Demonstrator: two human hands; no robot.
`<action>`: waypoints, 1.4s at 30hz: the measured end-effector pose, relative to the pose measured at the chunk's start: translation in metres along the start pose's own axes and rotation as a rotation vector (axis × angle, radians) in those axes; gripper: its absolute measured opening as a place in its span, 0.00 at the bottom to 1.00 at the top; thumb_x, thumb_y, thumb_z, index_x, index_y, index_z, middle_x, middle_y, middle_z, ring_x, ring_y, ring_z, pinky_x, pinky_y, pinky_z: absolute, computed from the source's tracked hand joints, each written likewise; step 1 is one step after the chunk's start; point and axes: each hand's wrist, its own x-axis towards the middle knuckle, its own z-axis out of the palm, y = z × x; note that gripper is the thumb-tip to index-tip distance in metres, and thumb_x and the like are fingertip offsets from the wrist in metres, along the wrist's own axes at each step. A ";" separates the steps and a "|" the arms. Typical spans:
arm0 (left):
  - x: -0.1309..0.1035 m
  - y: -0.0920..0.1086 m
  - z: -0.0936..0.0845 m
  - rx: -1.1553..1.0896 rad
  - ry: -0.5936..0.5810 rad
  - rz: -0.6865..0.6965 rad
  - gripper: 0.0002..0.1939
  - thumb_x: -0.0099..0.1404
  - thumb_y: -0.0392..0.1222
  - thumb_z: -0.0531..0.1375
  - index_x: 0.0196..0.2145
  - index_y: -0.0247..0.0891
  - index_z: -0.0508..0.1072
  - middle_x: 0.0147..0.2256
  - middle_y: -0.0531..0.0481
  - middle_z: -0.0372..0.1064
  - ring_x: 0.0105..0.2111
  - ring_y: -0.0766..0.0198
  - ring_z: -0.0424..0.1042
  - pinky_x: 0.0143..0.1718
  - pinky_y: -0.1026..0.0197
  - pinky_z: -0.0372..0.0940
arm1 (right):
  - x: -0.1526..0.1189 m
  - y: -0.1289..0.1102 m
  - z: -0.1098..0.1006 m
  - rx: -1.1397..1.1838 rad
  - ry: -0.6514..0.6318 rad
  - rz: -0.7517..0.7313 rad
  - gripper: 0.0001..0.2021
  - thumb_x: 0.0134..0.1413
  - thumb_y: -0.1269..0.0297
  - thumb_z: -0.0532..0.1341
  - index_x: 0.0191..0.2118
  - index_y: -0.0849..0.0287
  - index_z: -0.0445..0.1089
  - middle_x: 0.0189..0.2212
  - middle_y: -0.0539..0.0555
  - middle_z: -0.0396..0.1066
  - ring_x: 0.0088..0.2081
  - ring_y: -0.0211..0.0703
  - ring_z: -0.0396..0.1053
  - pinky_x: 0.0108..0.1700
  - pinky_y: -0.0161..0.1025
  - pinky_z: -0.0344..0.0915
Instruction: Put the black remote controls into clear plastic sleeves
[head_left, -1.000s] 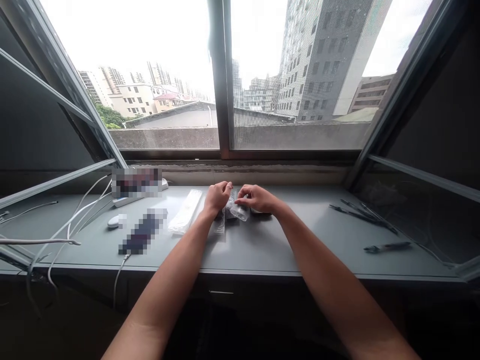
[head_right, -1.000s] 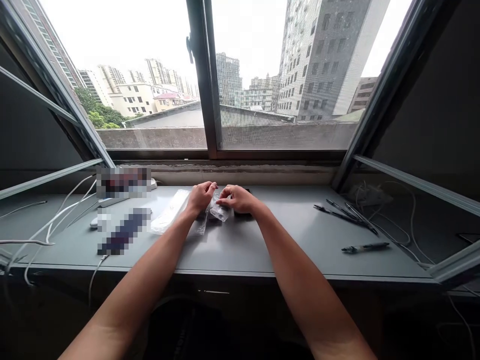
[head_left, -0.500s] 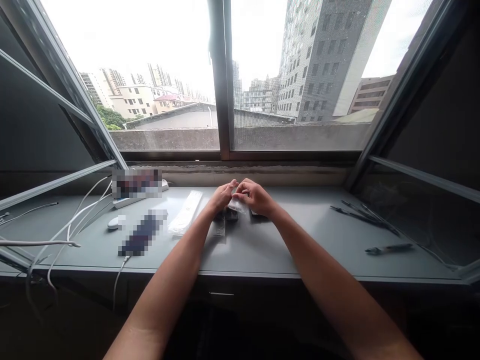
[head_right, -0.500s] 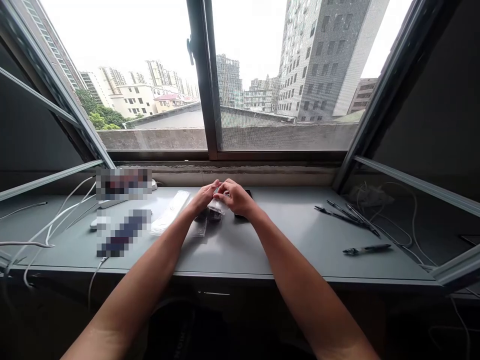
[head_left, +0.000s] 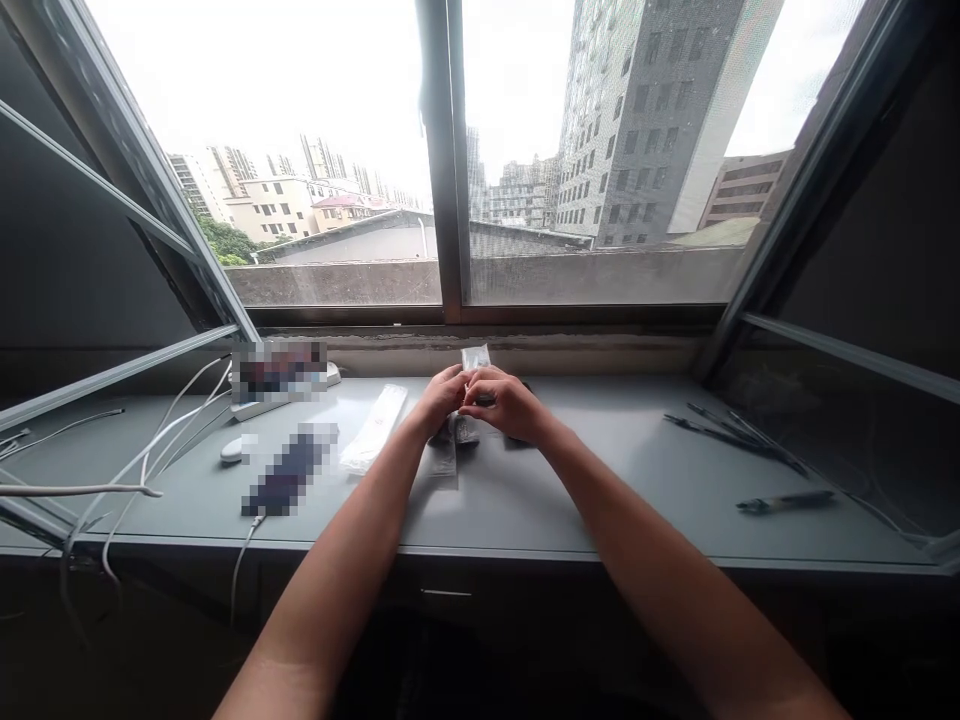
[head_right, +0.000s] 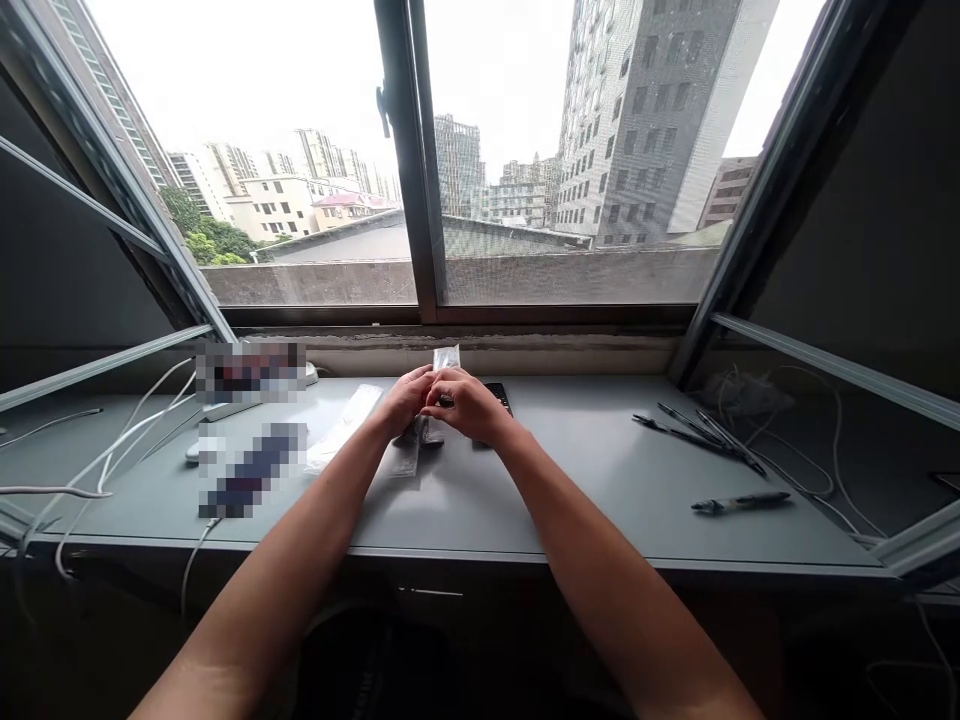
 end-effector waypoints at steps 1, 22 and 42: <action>0.000 0.000 -0.001 0.020 -0.033 0.004 0.22 0.57 0.53 0.76 0.42 0.34 0.81 0.29 0.50 0.73 0.25 0.65 0.69 0.26 0.63 0.60 | 0.000 -0.001 0.000 0.018 0.015 0.002 0.06 0.63 0.64 0.73 0.34 0.55 0.79 0.45 0.56 0.79 0.50 0.51 0.76 0.57 0.47 0.70; -0.007 0.010 0.002 0.016 -0.052 0.035 0.34 0.49 0.45 0.80 0.53 0.35 0.77 0.44 0.43 0.80 0.31 0.66 0.75 0.30 0.65 0.66 | 0.003 0.009 0.009 0.600 0.324 0.720 0.33 0.60 0.56 0.76 0.66 0.58 0.66 0.61 0.65 0.76 0.55 0.54 0.79 0.53 0.46 0.79; 0.015 0.000 -0.017 -0.048 0.328 0.043 0.21 0.60 0.59 0.71 0.36 0.38 0.77 0.31 0.51 0.74 0.28 0.64 0.71 0.30 0.63 0.66 | -0.003 0.000 0.004 0.922 -0.182 0.843 0.13 0.62 0.58 0.75 0.42 0.60 0.76 0.36 0.56 0.80 0.27 0.39 0.75 0.22 0.30 0.69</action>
